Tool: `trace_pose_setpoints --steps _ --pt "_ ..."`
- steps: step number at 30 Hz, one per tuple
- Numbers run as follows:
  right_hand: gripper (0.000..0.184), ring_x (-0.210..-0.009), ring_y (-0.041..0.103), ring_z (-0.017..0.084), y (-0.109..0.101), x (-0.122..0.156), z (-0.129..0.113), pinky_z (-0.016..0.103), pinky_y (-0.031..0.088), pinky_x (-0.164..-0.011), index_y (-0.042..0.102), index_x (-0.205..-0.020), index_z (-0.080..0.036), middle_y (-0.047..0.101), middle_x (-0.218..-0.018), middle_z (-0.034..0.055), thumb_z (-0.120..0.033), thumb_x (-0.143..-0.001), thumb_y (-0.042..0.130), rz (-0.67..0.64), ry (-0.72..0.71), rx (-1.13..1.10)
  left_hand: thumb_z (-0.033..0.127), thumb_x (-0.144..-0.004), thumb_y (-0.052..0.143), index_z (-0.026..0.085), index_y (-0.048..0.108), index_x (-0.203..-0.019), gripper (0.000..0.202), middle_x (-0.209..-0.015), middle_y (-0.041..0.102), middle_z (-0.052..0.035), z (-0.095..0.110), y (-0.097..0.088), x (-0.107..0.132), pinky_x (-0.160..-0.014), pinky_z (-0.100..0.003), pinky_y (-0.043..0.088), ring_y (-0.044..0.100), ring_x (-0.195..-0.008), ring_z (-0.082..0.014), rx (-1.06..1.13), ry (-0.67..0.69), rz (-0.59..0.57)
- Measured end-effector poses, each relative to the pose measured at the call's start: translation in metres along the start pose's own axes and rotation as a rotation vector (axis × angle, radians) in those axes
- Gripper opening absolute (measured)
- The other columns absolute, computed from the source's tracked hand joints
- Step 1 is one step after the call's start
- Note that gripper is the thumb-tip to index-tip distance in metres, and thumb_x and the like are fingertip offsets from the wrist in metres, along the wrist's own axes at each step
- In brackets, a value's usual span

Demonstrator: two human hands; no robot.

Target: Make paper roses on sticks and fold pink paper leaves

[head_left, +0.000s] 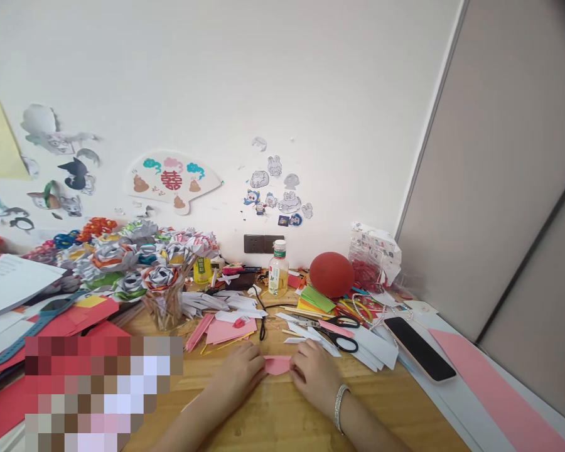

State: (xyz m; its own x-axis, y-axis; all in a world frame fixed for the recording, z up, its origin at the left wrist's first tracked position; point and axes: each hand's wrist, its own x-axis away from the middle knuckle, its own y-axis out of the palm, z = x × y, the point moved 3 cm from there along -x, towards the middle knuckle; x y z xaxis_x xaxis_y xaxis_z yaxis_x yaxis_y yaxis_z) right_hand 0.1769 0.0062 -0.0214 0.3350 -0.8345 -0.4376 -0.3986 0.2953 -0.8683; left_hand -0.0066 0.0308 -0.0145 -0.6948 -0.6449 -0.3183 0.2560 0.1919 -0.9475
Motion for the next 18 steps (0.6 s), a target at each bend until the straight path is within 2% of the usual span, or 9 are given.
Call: trace_pose_setpoints --steps 4,11,18 --pt "0.005 -0.086 0.052 0.019 0.0 0.0 0.0 0.028 0.039 -0.073 0.062 -0.073 -0.021 0.061 -0.085 0.0 -0.021 -0.076 0.065 -0.035 0.085 -0.083 0.018 -0.091 0.048 0.017 0.06 -0.076 0.019 -0.082 0.062 -0.0043 0.001 0.003 -0.001 -0.066 -0.027 0.042 0.055 -0.078 -0.0182 -0.034 0.018 -0.007" --pt "0.008 -0.085 0.051 0.019 0.001 -0.002 -0.001 0.028 0.037 -0.073 0.06 -0.068 -0.021 0.06 -0.083 0.0005 -0.019 -0.075 0.063 -0.001 0.217 -0.149 0.013 -0.089 0.047 0.016 0.061 -0.08 0.016 -0.086 0.063 -0.006 0.006 0.003 -0.003 -0.075 -0.033 0.044 0.055 -0.085 -0.0214 0.028 -0.144 0.013" --pt "0.012 -0.084 0.05 0.019 0.006 -0.003 0.001 0.028 0.036 -0.075 0.059 -0.064 -0.021 0.059 -0.082 0.001 -0.021 -0.075 0.061 0.032 0.292 -0.126 0.016 -0.088 0.046 0.015 0.062 -0.083 0.017 -0.09 0.063 -0.0074 0.011 -0.001 -0.009 -0.081 -0.035 0.044 0.054 -0.09 -0.0233 -0.022 -0.304 -0.058"
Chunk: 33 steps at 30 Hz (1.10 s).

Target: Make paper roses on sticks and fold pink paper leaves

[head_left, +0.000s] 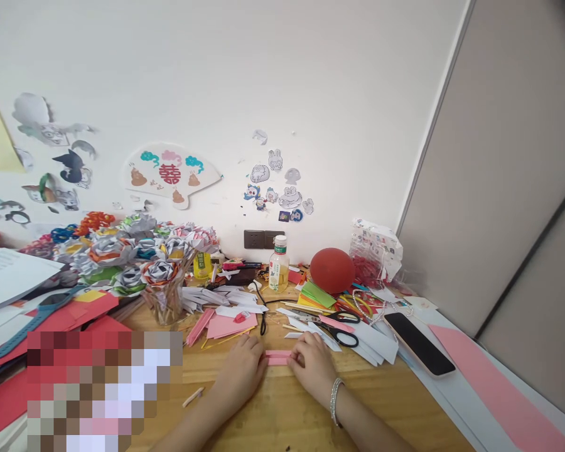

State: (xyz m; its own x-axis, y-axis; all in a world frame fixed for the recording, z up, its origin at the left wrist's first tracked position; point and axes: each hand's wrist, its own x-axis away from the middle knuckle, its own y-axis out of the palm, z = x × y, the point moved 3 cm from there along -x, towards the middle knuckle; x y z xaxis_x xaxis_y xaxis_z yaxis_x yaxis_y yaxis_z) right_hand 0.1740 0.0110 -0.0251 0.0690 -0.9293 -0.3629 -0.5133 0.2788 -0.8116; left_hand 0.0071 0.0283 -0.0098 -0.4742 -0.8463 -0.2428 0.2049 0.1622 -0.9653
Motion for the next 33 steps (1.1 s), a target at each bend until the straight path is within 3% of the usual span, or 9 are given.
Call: trace_pose_setpoints --steps 6,12,19,24,30,33 --pt "0.011 -0.085 0.05 0.02 0.003 -0.001 0.001 0.029 0.037 -0.075 0.058 -0.064 -0.021 0.059 -0.082 0.0017 -0.021 -0.074 0.061 0.011 0.024 0.019 0.013 -0.087 0.047 0.013 0.063 -0.088 0.016 -0.093 0.061 -0.0095 0.005 0.003 0.0 -0.083 -0.038 0.041 0.052 -0.093 -0.0258 -0.082 -0.032 0.006" --pt "0.007 -0.086 0.051 0.02 0.003 -0.002 0.004 0.029 0.038 -0.077 0.06 -0.068 -0.021 0.06 -0.084 0.002 -0.021 -0.074 0.061 0.028 0.039 0.0 0.023 -0.09 0.053 0.025 0.065 -0.099 0.016 -0.089 0.06 -0.0045 0.014 0.006 0.007 -0.075 -0.035 0.04 0.051 -0.088 -0.023 -0.139 0.286 0.025" --pt "0.006 -0.088 0.052 0.02 -0.001 -0.003 0.005 0.029 0.039 -0.077 0.061 -0.068 -0.021 0.06 -0.085 0.0016 -0.022 -0.073 0.065 0.012 0.077 -0.031 0.018 -0.09 0.048 0.029 0.067 -0.105 0.027 -0.086 0.062 -0.0061 0.003 -0.007 0.012 -0.072 -0.035 0.038 0.052 -0.085 -0.0241 -0.114 0.171 -0.075" --pt "0.006 -0.087 0.052 0.019 -0.002 -0.004 0.008 0.029 0.039 -0.077 0.062 -0.069 -0.022 0.06 -0.085 0.0012 -0.023 -0.074 0.066 -0.003 0.069 -0.025 0.023 -0.093 0.04 0.026 0.07 -0.095 0.031 -0.082 0.061 -0.0056 -0.004 -0.017 0.013 -0.07 -0.032 0.036 0.052 -0.082 -0.0224 0.032 0.15 -0.082" --pt "0.003 -0.087 0.053 0.019 -0.005 -0.004 0.012 0.028 0.039 -0.077 0.063 -0.072 -0.021 0.06 -0.085 0.0006 -0.022 -0.073 0.066 0.004 0.067 -0.04 0.03 -0.094 0.037 0.024 0.069 -0.084 0.035 -0.077 0.058 -0.0024 -0.015 -0.026 0.016 -0.065 -0.026 0.035 0.053 -0.076 -0.0181 0.121 0.176 -0.175" --pt "0.011 -0.091 0.052 0.018 -0.008 -0.002 0.008 0.028 0.039 -0.079 0.064 -0.086 -0.023 0.062 -0.092 0.0002 -0.017 -0.077 0.063 -0.006 -0.07 -0.031 0.026 -0.092 0.04 0.023 0.068 -0.083 0.03 -0.081 0.058 -0.0034 -0.013 -0.027 0.017 -0.067 -0.027 0.037 0.053 -0.081 -0.0193 0.086 0.193 -0.118"
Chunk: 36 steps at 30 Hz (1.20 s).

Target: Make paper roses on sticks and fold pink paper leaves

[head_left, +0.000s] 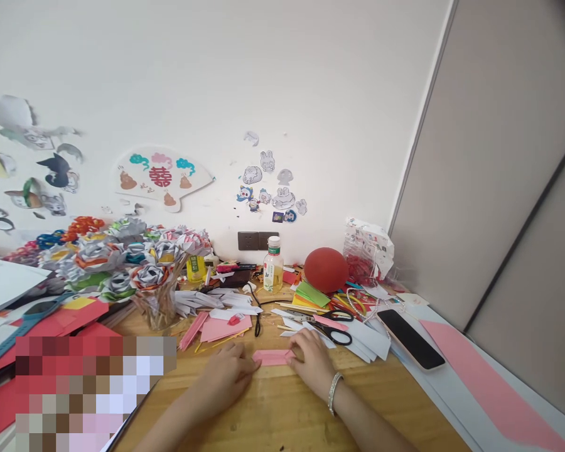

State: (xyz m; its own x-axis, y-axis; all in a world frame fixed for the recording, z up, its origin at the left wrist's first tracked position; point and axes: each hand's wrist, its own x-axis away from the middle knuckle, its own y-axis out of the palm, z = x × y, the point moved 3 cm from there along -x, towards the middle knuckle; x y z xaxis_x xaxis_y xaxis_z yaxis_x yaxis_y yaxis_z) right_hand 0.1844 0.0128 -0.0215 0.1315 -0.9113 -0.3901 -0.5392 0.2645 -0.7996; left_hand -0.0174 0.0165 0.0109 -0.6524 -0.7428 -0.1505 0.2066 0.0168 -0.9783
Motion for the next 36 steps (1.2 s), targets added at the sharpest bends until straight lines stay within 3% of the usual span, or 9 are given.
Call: trace_pose_setpoints --steps 4,7,10,14,20,25,28,31,36 --pt "0.018 -0.093 0.051 0.017 0.005 0.001 -0.008 0.03 0.038 -0.081 0.065 -0.094 -0.026 0.064 -0.095 -0.0008 -0.014 -0.086 0.055 -0.086 -0.336 0.153 0.018 -0.092 0.037 0.02 0.065 -0.083 0.03 -0.094 0.06 -0.0061 0.006 0.009 -0.005 -0.076 -0.03 0.041 0.054 -0.088 -0.0197 -0.012 0.146 0.143" --pt "0.011 -0.089 0.052 0.019 0.013 -0.001 -0.007 0.03 0.039 -0.077 0.067 -0.087 -0.024 0.064 -0.088 0.0011 -0.022 -0.088 0.057 -0.102 -0.404 0.284 0.017 -0.094 0.032 0.02 0.063 -0.098 0.031 -0.097 0.063 -0.0073 0.006 0.02 -0.011 -0.079 -0.03 0.044 0.056 -0.09 -0.019 0.012 0.272 0.174" --pt "0.013 -0.087 0.053 0.019 0.017 -0.003 -0.008 0.031 0.04 -0.075 0.067 -0.082 -0.021 0.064 -0.084 0.0027 -0.023 -0.088 0.056 -0.088 -0.373 0.336 0.021 -0.095 0.035 0.02 0.06 -0.105 0.028 -0.092 0.065 -0.0069 0.004 0.028 -0.016 -0.075 -0.029 0.046 0.058 -0.084 -0.0189 0.01 0.269 0.19" --pt "0.014 -0.087 0.054 0.019 0.016 -0.002 -0.011 0.03 0.041 -0.077 0.066 -0.081 -0.021 0.063 -0.085 0.0024 -0.018 -0.088 0.054 -0.064 -0.268 0.234 0.023 -0.094 0.038 0.02 0.064 -0.084 0.028 -0.077 0.064 -0.0048 0.007 0.033 -0.02 -0.067 -0.028 0.045 0.058 -0.075 -0.0192 0.015 0.175 0.218" --pt "0.013 -0.087 0.056 0.017 0.014 -0.004 -0.008 0.026 0.041 -0.075 0.062 -0.085 -0.021 0.064 -0.088 0.0004 -0.011 -0.084 0.054 -0.073 -0.061 0.016 0.015 -0.087 0.046 0.018 0.063 -0.076 0.02 -0.08 0.063 -0.0045 0.008 0.031 -0.022 -0.069 -0.026 0.044 0.06 -0.078 -0.0183 0.201 -0.097 0.181" --pt "0.012 -0.09 0.056 0.019 0.018 -0.006 -0.01 0.027 0.04 -0.076 0.064 -0.089 -0.023 0.063 -0.093 0.0018 -0.018 -0.087 0.053 -0.083 -0.066 0.096 0.01 -0.082 0.05 0.017 0.063 -0.082 0.015 -0.082 0.065 -0.004 0.005 0.028 -0.024 -0.07 -0.026 0.046 0.061 -0.077 -0.0179 0.225 -0.244 0.13" --pt "0.016 -0.092 0.056 0.021 0.017 -0.002 -0.015 0.031 0.041 -0.078 0.065 -0.095 -0.025 0.063 -0.096 0.004 -0.028 -0.09 0.051 -0.119 -0.085 0.151 0.015 -0.087 0.049 0.018 0.065 -0.082 0.017 -0.091 0.067 -0.0073 0.006 0.036 -0.025 -0.074 -0.03 0.048 0.062 -0.085 -0.0205 0.041 -0.181 0.165" --pt "0.028 -0.108 0.05 0.025 0.011 0.005 -0.022 0.037 0.039 -0.09 0.063 -0.11 -0.031 0.056 -0.122 0.0039 -0.042 -0.085 0.057 -0.183 -0.228 0.135 0.016 -0.085 0.055 0.02 0.068 -0.095 0.017 -0.106 0.068 -0.0092 0.011 0.053 -0.023 -0.089 -0.037 0.047 0.06 -0.103 -0.0251 -0.116 -0.001 0.145" --pt "0.05 -0.122 0.04 0.03 -0.002 0.012 -0.015 0.046 0.032 -0.1 0.051 -0.128 -0.037 0.043 -0.142 0.0042 -0.058 -0.082 0.054 -0.262 -0.213 0.119 0.049 -0.088 0.047 0.016 0.041 -0.137 0.059 -0.143 0.035 -0.017 0.016 0.052 -0.005 -0.105 -0.043 0.038 0.038 -0.13 -0.0302 -0.076 0.04 -0.023"
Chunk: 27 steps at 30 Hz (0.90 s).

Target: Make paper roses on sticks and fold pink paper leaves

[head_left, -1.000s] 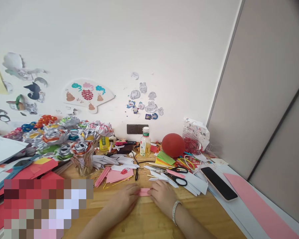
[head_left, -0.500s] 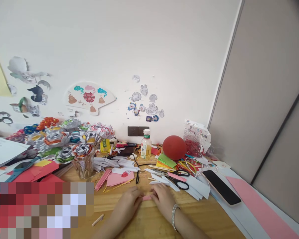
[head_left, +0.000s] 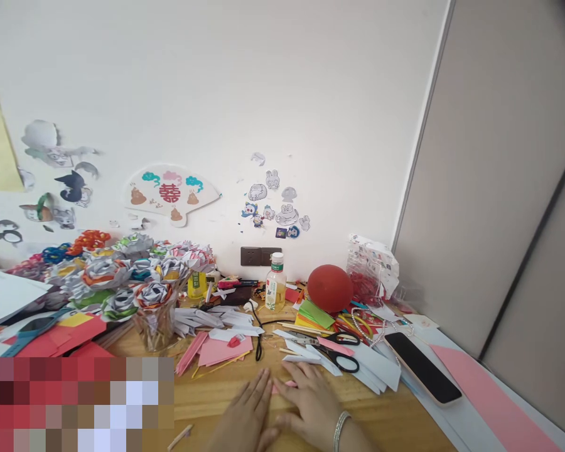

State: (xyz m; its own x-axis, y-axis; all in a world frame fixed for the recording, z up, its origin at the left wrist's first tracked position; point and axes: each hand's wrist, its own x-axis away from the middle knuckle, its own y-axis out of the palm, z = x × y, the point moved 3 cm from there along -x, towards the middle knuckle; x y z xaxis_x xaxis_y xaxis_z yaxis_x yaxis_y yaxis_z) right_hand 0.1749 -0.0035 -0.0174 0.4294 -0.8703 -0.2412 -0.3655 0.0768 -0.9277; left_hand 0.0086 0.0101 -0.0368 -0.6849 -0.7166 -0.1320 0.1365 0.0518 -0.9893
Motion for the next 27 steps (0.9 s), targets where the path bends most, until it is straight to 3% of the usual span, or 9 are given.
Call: trace_pose_setpoints --steps 3,7,11,16,19,22,27 --pt "0.04 -0.122 0.04 0.03 -0.007 0.004 0.008 0.047 0.031 -0.1 0.056 -0.122 -0.04 0.042 -0.142 0.0014 -0.052 -0.085 0.054 -0.002 0.057 0.003 0.048 -0.089 0.044 0.014 0.03 -0.142 0.065 -0.147 0.021 -0.016 0.005 -0.021 0.009 -0.108 -0.044 0.031 0.027 -0.135 -0.029 0.079 -0.033 -0.113" --pt "0.036 -0.121 0.04 0.029 -0.011 0.007 0.016 0.046 0.03 -0.101 0.059 -0.119 -0.041 0.044 -0.141 -0.0002 -0.046 -0.083 0.059 -0.006 0.098 -0.01 0.036 -0.083 0.05 0.016 0.034 -0.14 0.063 -0.145 0.027 -0.0144 0.009 -0.047 0.011 -0.108 -0.047 0.029 0.029 -0.134 -0.0289 0.13 -0.147 -0.235" --pt "0.033 -0.12 0.042 0.027 -0.008 0.007 0.018 0.043 0.032 -0.1 0.062 -0.115 -0.04 0.048 -0.137 -0.0014 -0.039 -0.082 0.063 0.029 0.091 -0.037 0.024 -0.077 0.051 0.019 0.042 -0.136 0.06 -0.143 0.034 -0.0127 0.009 -0.057 0.012 -0.107 -0.055 0.027 0.032 -0.133 -0.0311 0.078 -0.217 -0.296" --pt "0.02 -0.11 0.048 0.024 -0.001 -0.001 0.013 0.038 0.037 -0.091 0.069 -0.101 -0.035 0.06 -0.121 -0.002 -0.028 -0.084 0.061 0.084 0.057 -0.036 0.013 -0.077 0.047 0.015 0.05 -0.131 0.053 -0.141 0.041 -0.0155 0.004 -0.047 0.006 -0.104 -0.055 0.031 0.035 -0.132 -0.0325 -0.059 -0.233 -0.283" --pt "0.01 -0.102 0.052 0.022 0.003 -0.009 0.007 0.034 0.039 -0.085 0.071 -0.086 -0.027 0.065 -0.103 -0.0005 -0.022 -0.081 0.064 0.071 0.07 -0.033 0.005 -0.079 0.042 0.011 0.065 -0.111 0.04 -0.123 0.059 -0.0184 -0.001 -0.037 -0.002 -0.096 -0.048 0.04 0.049 -0.12 -0.0322 -0.074 -0.268 -0.208" --pt "0.007 -0.095 0.053 0.02 0.005 -0.013 0.005 0.03 0.039 -0.081 0.069 -0.078 -0.021 0.066 -0.092 0.0003 -0.015 -0.077 0.068 0.103 0.127 -0.076 0.005 -0.083 0.038 0.012 0.068 -0.095 0.033 -0.103 0.067 -0.0149 -0.006 -0.028 -0.008 -0.087 -0.041 0.044 0.059 -0.103 -0.0284 -0.034 -0.337 -0.118" --pt "0.015 -0.091 0.054 0.017 0.007 -0.011 0.006 0.027 0.039 -0.08 0.065 -0.077 -0.019 0.064 -0.089 -0.0005 -0.006 -0.072 0.07 0.173 0.146 -0.176 0.009 -0.088 0.04 0.016 0.063 -0.099 0.027 -0.101 0.066 -0.0089 -0.011 -0.018 -0.007 -0.083 -0.033 0.043 0.059 -0.095 -0.022 0.079 -0.382 -0.01"
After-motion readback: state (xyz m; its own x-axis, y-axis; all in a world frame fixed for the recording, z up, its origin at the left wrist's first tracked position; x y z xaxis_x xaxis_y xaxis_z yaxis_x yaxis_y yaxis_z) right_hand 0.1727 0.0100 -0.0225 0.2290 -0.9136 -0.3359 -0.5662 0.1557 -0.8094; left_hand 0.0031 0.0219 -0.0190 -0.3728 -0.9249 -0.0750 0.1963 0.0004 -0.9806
